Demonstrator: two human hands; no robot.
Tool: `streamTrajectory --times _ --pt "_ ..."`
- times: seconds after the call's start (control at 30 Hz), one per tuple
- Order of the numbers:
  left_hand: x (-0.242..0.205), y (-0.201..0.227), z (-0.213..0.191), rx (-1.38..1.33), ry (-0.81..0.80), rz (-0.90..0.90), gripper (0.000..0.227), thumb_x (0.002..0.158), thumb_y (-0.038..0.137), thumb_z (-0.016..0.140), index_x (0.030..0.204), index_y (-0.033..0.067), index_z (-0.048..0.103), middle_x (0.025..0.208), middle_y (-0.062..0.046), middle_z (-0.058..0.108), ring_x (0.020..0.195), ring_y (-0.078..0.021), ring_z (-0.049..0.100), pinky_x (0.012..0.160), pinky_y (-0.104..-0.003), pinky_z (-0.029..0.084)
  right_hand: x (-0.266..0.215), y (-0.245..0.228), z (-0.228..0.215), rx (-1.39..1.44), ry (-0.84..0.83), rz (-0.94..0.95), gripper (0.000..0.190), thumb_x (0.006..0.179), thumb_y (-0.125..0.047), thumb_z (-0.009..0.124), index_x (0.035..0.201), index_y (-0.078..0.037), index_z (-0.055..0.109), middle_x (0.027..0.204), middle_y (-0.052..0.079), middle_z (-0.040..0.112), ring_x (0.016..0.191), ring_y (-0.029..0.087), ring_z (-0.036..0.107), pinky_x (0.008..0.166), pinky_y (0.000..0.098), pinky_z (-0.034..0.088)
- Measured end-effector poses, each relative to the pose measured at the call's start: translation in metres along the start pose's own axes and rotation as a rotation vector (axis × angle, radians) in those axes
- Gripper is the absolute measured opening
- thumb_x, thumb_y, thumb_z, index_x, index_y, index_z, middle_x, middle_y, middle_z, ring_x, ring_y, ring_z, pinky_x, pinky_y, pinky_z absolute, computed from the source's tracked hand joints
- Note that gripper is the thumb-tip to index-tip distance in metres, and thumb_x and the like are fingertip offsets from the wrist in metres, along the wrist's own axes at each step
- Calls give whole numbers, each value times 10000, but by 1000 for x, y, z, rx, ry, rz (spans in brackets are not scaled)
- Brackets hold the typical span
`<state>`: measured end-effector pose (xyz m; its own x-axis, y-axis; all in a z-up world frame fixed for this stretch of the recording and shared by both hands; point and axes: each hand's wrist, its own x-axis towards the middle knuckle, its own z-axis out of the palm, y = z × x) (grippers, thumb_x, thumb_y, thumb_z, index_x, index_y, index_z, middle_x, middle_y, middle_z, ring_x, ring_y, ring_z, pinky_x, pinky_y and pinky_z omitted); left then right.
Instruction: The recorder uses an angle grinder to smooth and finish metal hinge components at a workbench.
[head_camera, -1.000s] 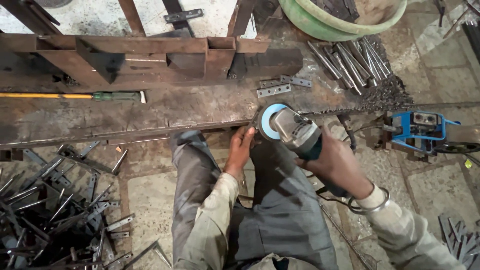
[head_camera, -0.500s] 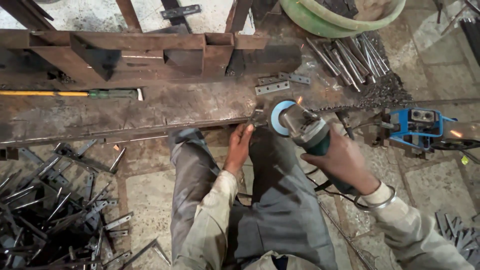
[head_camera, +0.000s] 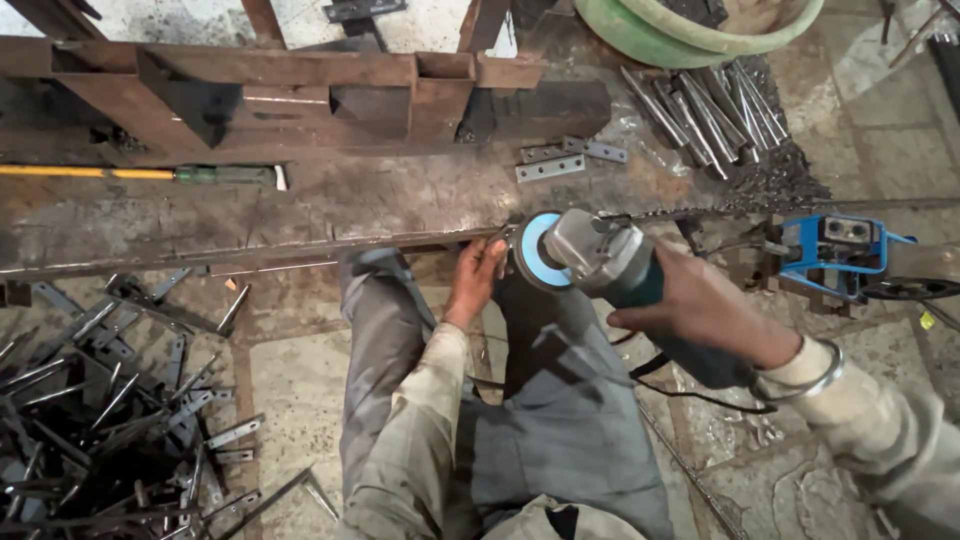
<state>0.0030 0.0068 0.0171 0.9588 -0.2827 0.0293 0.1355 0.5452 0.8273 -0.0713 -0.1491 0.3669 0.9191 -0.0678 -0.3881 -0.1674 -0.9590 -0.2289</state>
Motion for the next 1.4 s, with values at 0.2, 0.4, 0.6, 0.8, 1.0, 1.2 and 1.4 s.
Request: streamTrajectory --times 0.2,0.4,0.6,0.8,1.0,1.2,1.4 --pt "1 -21 -3 -6 50 -26 190 1046 237 613 1035 62 686 802 79 597 687 -27 492 614 -238 415 23 7 -1 6 48 -367 973 639 -443 897 1398 14 496 1230 298 655 1119 442 644 934 471 492" --pt "2 -27 -3 -41 44 -49 218 1057 259 651 963 63 661 770 62 562 674 -48 497 648 -253 465 16 -18 -14 33 -29 -11 970 607 -453 875 1417 -81 493 1135 224 714 1015 373 715 876 452 535" --pt "-6 15 8 165 111 -32 258 1026 282 646 1029 29 690 834 -5 654 719 -103 576 668 -292 495 -1 18 1 -21 97 119 926 639 -472 869 1392 -73 507 1091 241 726 997 400 726 862 465 549" --pt "-33 79 37 708 335 349 227 1036 210 613 1125 16 690 1037 -215 690 946 -424 662 810 -477 523 -21 9 12 -43 178 39 908 607 -497 872 1323 -50 535 1041 264 724 964 457 710 799 508 558" --pt "-32 71 30 905 398 298 220 1022 234 614 1020 18 658 998 -224 659 910 -454 635 735 -534 503 -25 -11 21 -143 156 105 1000 608 -546 888 1376 -55 476 955 276 725 894 484 705 767 529 571" --pt "-31 64 28 1015 389 350 219 1018 218 632 921 24 604 941 -193 628 856 -441 624 698 -537 496 -22 -9 29 -152 98 120 952 619 -545 870 1305 -12 479 966 275 723 883 462 724 774 517 584" --pt "-27 62 26 1021 379 381 189 991 179 642 899 29 573 913 -184 597 831 -436 614 689 -536 489 -14 -6 33 -103 161 25 1085 604 -507 883 1442 -7 409 984 299 710 914 480 704 779 534 564"
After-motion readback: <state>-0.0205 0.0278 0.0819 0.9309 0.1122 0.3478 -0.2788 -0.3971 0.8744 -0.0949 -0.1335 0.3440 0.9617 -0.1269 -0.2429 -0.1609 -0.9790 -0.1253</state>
